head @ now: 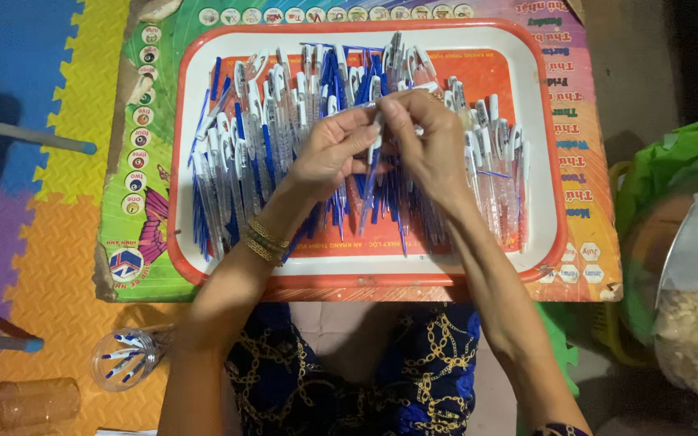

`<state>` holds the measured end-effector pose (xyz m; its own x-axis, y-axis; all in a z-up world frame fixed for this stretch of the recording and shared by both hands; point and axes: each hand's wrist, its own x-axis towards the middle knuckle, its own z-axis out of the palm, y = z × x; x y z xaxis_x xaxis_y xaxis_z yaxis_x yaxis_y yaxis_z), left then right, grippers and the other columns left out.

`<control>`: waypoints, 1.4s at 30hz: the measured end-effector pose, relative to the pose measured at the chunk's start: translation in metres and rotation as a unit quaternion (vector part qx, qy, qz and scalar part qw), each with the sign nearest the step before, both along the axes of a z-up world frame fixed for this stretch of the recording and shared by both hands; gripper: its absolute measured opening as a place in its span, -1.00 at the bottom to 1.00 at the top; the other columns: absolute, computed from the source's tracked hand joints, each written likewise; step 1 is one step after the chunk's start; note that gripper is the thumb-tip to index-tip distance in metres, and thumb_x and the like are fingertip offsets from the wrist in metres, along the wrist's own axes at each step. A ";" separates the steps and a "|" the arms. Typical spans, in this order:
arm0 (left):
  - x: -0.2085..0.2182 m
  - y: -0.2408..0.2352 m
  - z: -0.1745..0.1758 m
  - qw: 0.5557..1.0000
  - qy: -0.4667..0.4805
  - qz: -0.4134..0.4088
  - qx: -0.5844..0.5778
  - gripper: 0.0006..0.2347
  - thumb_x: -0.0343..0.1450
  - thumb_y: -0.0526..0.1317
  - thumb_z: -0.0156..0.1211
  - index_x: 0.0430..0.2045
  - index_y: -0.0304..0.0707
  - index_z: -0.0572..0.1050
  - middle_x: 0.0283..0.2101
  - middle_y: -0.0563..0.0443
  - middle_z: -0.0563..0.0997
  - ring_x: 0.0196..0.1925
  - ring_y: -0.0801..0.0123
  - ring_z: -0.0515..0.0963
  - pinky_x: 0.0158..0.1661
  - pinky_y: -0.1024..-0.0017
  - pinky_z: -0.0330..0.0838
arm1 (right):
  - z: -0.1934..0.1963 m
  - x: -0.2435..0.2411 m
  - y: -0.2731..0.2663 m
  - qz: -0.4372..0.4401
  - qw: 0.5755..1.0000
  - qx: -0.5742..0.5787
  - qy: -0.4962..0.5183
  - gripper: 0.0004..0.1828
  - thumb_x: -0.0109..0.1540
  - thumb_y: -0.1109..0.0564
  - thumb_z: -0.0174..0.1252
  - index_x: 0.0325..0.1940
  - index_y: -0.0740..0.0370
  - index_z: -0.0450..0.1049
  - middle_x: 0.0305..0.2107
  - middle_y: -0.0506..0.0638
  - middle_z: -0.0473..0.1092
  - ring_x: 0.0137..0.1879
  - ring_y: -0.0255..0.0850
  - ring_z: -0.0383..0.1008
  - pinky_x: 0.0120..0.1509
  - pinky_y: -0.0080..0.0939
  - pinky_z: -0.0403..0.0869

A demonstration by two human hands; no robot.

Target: The person assembles blue ballpoint pens by inserting refill cartridges into clear plastic barrels and attaching white caps. They pick up components from a tray, assemble the pens, and place the finished items into a clear plastic bottle.

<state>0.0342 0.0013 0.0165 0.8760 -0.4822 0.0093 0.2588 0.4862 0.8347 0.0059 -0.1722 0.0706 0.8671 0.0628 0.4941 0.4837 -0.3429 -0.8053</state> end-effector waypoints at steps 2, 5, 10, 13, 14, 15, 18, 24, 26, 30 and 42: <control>0.002 0.001 0.002 1.000 -0.003 0.011 0.000 -0.67 0.57 -0.24 0.37 0.19 -0.43 0.57 0.02 -0.22 0.76 -0.02 0.10 0.83 -0.09 0.03 0.84 | 0.007 -0.001 0.003 0.005 1.000 -0.018 -0.019 -0.66 0.57 0.12 0.16 -0.23 0.31 0.65 -0.12 0.28 0.62 -0.03 0.14 0.68 0.09 0.12 0.58; 0.001 0.004 -0.005 1.000 -0.003 0.022 0.006 -0.66 0.57 -0.23 0.38 0.21 -0.41 0.56 0.03 -0.22 0.76 -0.02 0.10 0.83 -0.08 0.07 0.84 | 0.005 -0.001 0.002 0.019 0.999 -0.036 -0.032 -0.62 0.59 0.11 0.12 -0.24 0.36 0.62 -0.09 0.32 0.56 0.16 0.22 0.61 0.24 0.16 0.54; 0.006 0.009 -0.010 1.000 -0.003 0.019 0.023 -0.56 0.58 -0.25 0.37 0.37 -0.34 0.44 0.06 -0.29 0.72 -0.02 0.10 0.82 -0.07 0.11 0.86 | -0.011 0.009 -0.007 0.044 0.999 -0.009 0.007 -0.65 0.58 0.08 0.14 -0.13 0.38 0.64 0.00 0.36 0.52 0.21 0.25 0.57 0.26 0.24 0.53; 0.009 0.014 -0.004 0.999 -0.028 0.013 0.023 -0.60 0.61 -0.24 0.32 0.37 -0.28 0.46 0.10 -0.31 0.71 0.02 0.09 0.79 -0.03 0.12 0.86 | -0.008 0.006 -0.003 0.049 0.997 0.043 0.032 -0.74 0.57 0.10 0.17 0.10 0.34 0.67 0.08 0.33 0.50 0.23 0.08 0.56 0.25 0.14 0.60; 0.011 0.019 0.001 1.000 -0.019 0.005 0.008 -0.62 0.64 -0.31 0.22 0.41 -0.23 0.43 0.15 -0.31 0.64 0.04 0.08 0.74 -0.03 0.15 0.85 | -0.001 0.001 0.000 0.074 0.993 0.072 0.060 -0.70 0.56 0.03 0.14 0.25 0.27 0.54 0.17 0.26 0.50 0.23 0.03 0.62 0.30 0.04 0.66; 0.014 0.024 0.006 1.000 -0.011 -0.002 -0.007 -0.62 0.67 -0.38 0.11 0.45 -0.18 0.41 0.20 -0.30 0.58 0.05 0.07 0.68 -0.03 0.19 0.83 | 0.007 -0.002 0.003 0.100 0.986 0.100 0.086 -0.59 0.55 -0.04 0.11 0.41 0.21 0.42 0.27 0.19 0.50 0.23 -0.01 0.68 0.36 -0.06 0.71; 0.018 0.033 0.006 0.996 -0.029 0.063 -0.051 -0.60 0.69 -0.34 0.14 0.49 -0.09 0.37 0.19 -0.17 0.66 0.18 0.26 0.72 0.13 0.21 0.79 | 0.008 -0.002 0.004 0.056 0.991 0.018 0.122 -0.74 0.52 -0.05 0.09 0.03 0.15 0.55 -0.29 -0.12 0.56 -0.24 -0.36 0.53 -0.14 -0.34 0.53; 0.019 0.034 0.006 0.993 -0.066 0.043 -0.092 -0.59 0.66 -0.46 0.13 0.48 -0.47 0.32 0.24 -0.23 0.63 0.31 0.09 0.65 0.37 0.30 0.63 | 0.008 -0.009 0.013 0.126 0.950 -0.016 0.285 -0.83 0.37 0.11 0.43 -0.10 0.18 0.56 -0.47 -0.10 0.57 -0.44 -0.35 0.54 -0.32 -0.37 0.57; 0.018 0.033 0.006 0.994 -0.071 0.039 -0.072 -0.63 0.65 -0.42 0.18 0.40 -0.46 0.38 0.22 -0.22 0.64 0.30 0.07 0.66 0.36 0.23 0.65 | 0.007 -0.009 0.013 0.136 0.950 -0.003 0.280 -0.83 0.38 0.12 0.41 -0.13 0.19 0.54 -0.48 -0.06 0.58 -0.43 -0.34 0.56 -0.31 -0.36 0.60; 0.013 0.033 0.018 0.988 -0.130 0.085 -0.002 -0.73 0.65 -0.38 0.20 0.26 -0.44 0.50 0.09 -0.16 0.67 0.09 0.16 0.72 0.13 0.28 0.80 | 0.006 -0.008 0.012 0.153 0.960 -0.019 0.235 -0.85 0.42 0.11 0.37 -0.16 0.15 0.54 -0.45 -0.09 0.53 -0.39 -0.37 0.53 -0.27 -0.36 0.56; -0.054 0.156 0.088 0.951 -0.199 0.235 0.018 -0.75 0.67 -0.46 0.21 0.25 -0.26 0.46 0.17 -0.22 0.63 0.15 0.14 0.71 0.18 0.28 0.66 | -0.012 0.002 0.004 0.044 0.991 -0.084 0.093 -0.77 0.61 0.02 0.17 -0.03 0.18 0.59 -0.27 -0.08 0.57 -0.13 -0.32 0.53 0.00 -0.26 0.48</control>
